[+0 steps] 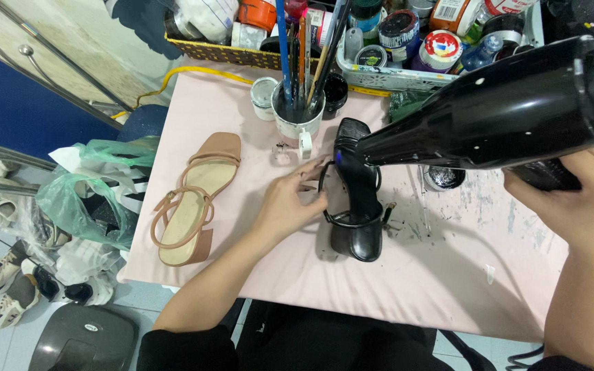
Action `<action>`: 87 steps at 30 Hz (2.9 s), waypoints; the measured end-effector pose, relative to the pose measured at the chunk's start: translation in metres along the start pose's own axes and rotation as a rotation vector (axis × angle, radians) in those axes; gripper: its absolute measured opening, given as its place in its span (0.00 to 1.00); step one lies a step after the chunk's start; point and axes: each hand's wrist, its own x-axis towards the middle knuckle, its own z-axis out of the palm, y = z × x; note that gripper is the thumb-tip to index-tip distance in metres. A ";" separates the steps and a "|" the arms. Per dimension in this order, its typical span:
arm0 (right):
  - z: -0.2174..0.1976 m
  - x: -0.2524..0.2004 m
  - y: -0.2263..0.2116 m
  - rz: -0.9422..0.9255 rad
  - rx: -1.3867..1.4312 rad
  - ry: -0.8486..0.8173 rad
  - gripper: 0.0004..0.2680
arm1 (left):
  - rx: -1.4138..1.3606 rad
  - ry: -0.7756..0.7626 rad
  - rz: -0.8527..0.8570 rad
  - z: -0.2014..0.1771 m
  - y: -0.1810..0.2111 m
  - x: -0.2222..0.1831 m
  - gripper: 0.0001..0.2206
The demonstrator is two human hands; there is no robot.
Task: The person applies black dye to the straps and surface of a high-heeled sandal using a small brush, dries the area with a hair dryer, and then applies another coat of dye to the same sections.
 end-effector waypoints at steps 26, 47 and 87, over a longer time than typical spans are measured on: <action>-0.010 0.003 -0.014 0.038 -0.056 0.025 0.16 | 0.389 0.201 0.271 0.018 -0.002 0.003 0.11; -0.030 -0.020 -0.002 0.038 -0.053 0.039 0.13 | 0.347 0.308 0.438 0.016 0.023 0.011 0.10; 0.016 -0.016 -0.004 0.013 -0.010 0.146 0.13 | 0.224 -0.149 0.265 -0.002 0.003 0.010 0.33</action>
